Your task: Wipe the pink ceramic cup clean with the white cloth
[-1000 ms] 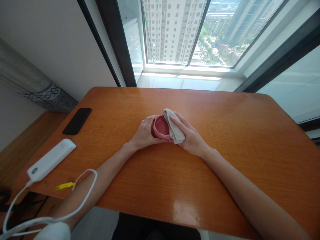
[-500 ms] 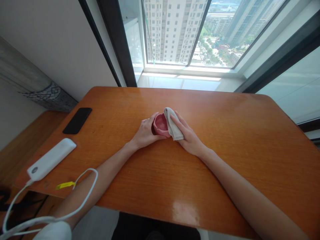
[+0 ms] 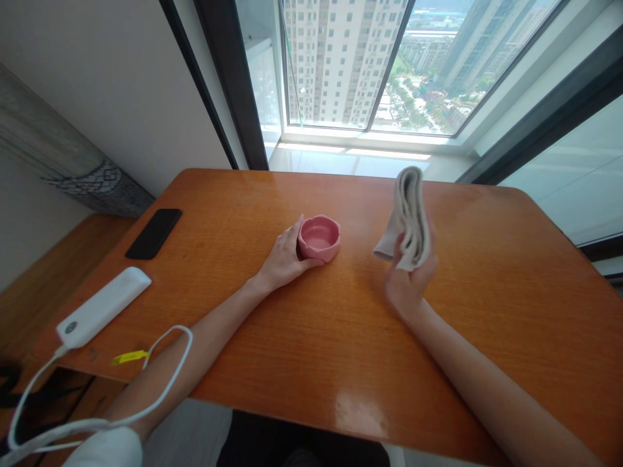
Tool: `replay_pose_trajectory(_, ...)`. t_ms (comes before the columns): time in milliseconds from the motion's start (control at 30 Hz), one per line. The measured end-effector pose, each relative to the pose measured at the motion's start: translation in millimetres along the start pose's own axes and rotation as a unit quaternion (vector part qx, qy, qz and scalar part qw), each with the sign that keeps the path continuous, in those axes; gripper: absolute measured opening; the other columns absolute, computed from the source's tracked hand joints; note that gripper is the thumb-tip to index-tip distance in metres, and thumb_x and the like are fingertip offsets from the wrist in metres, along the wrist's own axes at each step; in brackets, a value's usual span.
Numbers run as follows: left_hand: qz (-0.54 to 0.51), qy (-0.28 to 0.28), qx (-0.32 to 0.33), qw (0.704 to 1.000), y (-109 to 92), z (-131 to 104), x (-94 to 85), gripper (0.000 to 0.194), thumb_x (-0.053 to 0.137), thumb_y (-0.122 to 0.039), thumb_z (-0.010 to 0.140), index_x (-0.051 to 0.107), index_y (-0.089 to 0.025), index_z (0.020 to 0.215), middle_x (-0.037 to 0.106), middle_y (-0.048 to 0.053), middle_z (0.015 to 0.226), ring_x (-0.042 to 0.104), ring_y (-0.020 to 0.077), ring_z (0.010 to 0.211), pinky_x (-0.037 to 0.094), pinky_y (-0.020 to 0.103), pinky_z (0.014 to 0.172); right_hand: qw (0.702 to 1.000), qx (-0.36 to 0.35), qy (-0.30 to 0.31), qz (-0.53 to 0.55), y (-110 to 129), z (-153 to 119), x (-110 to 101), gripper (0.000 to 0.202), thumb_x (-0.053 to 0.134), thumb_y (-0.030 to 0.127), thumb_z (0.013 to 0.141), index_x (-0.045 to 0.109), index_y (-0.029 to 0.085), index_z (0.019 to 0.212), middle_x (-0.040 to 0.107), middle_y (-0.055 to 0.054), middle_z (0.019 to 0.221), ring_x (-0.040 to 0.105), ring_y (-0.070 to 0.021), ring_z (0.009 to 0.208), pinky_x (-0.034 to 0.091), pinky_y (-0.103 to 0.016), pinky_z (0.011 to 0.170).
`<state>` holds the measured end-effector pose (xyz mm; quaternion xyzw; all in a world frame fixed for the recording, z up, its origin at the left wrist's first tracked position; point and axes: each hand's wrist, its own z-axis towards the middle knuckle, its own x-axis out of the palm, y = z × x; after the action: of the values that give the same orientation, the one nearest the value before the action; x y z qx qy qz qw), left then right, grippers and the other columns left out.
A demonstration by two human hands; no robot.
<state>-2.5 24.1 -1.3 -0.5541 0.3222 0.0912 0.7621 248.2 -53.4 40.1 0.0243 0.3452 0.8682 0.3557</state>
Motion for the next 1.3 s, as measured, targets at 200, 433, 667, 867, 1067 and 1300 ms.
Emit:
replay_pose_trajectory(200, -0.014, -0.008, 0.017, 1.000, 6, 1, 2.7, 0.118, 0.095, -0.060, 0.078, 0.034, -0.027, 0.174, 0.050, 0.019, 0.174, 0.049, 0.0436, 0.160, 0.033, 0.061, 0.134, 0.877, -0.160, 0.432, -0.137, 72, -90, 4, 0.097, 0.062, 0.016, 0.090, 0.024, 0.007, 0.179, 0.047, -0.024, 0.176, 0.039, -0.0474, 0.168, 0.031, -0.078, 0.136)
replay_pose_trajectory(433, -0.019, -0.012, 0.021, 1.000, 6, 2, 2.4, 0.118, 0.097, -0.065, 0.074, 0.039, -0.028, 0.171, 0.050, 0.018, 0.174, 0.049, 0.0430, 0.161, 0.031, 0.061, 0.135, 0.854, -0.134, 0.456, -0.212, 97, -127, 12, 0.094, 0.074, 0.033, 0.092, 0.038, -0.002, 0.171, 0.035, -0.032, 0.178, 0.036, -0.0607, 0.164, 0.039, -0.087, 0.126)
replay_pose_trajectory(667, -0.017, -0.012, 0.024, 0.999, 5, 1, 2.7, 0.119, 0.096, -0.063, 0.075, 0.039, -0.026, 0.172, 0.051, 0.020, 0.173, 0.049, 0.0431, 0.161, 0.032, 0.061, 0.135, 0.882, -0.111, 0.434, -0.144, 109, -97, 5, 0.096, 0.060, 0.074, 0.102, 0.049, 0.004, 0.167, 0.057, -0.028, 0.167, 0.054, -0.0498, 0.157, 0.047, -0.077, 0.125)
replay_pose_trajectory(867, -0.034, -0.002, 0.065, 0.997, 6, -2, 0.2, 0.106, 0.086, -0.039, 0.083, 0.035, -0.025, 0.175, 0.049, 0.019, 0.175, 0.047, 0.0421, 0.163, 0.029, 0.063, 0.138, 0.972, -0.035, 0.227, -0.052, 34, -25, 5, 0.046, 0.041, 0.025, 0.113, 0.066, 0.028, 0.152, 0.071, -0.011, 0.155, 0.066, -0.0283, 0.147, 0.054, -0.053, 0.125)
replay_pose_trajectory(1067, -0.005, -0.065, 0.049, 0.997, 7, -1, -9.6, 0.075, 0.049, -0.017, 0.096, 0.041, -0.014, 0.171, 0.059, 0.017, 0.168, 0.055, 0.0286, 0.158, 0.046, 0.050, 0.133, 0.855, 0.074, 0.368, -0.356, -46, -9, 5, 0.069, 0.033, 0.047, 0.115, 0.038, 0.009, 0.173, 0.030, -0.025, 0.185, 0.019, -0.0472, 0.174, 0.018, -0.083, 0.133)
replay_pose_trajectory(1300, 0.315, -0.064, -0.005, 0.947, 16, 3, -22.8, 0.064, 0.043, -0.032, 0.110, 0.043, -0.010, 0.170, 0.038, 0.019, 0.182, 0.033, 0.0374, 0.172, 0.030, 0.060, 0.141, 0.803, 0.079, 0.421, -0.415, -44, -14, 8, 0.072, 0.023, 0.049, 0.116, 0.033, 0.007, 0.175, 0.028, -0.024, 0.185, 0.026, -0.0403, 0.173, 0.018, -0.080, 0.134)
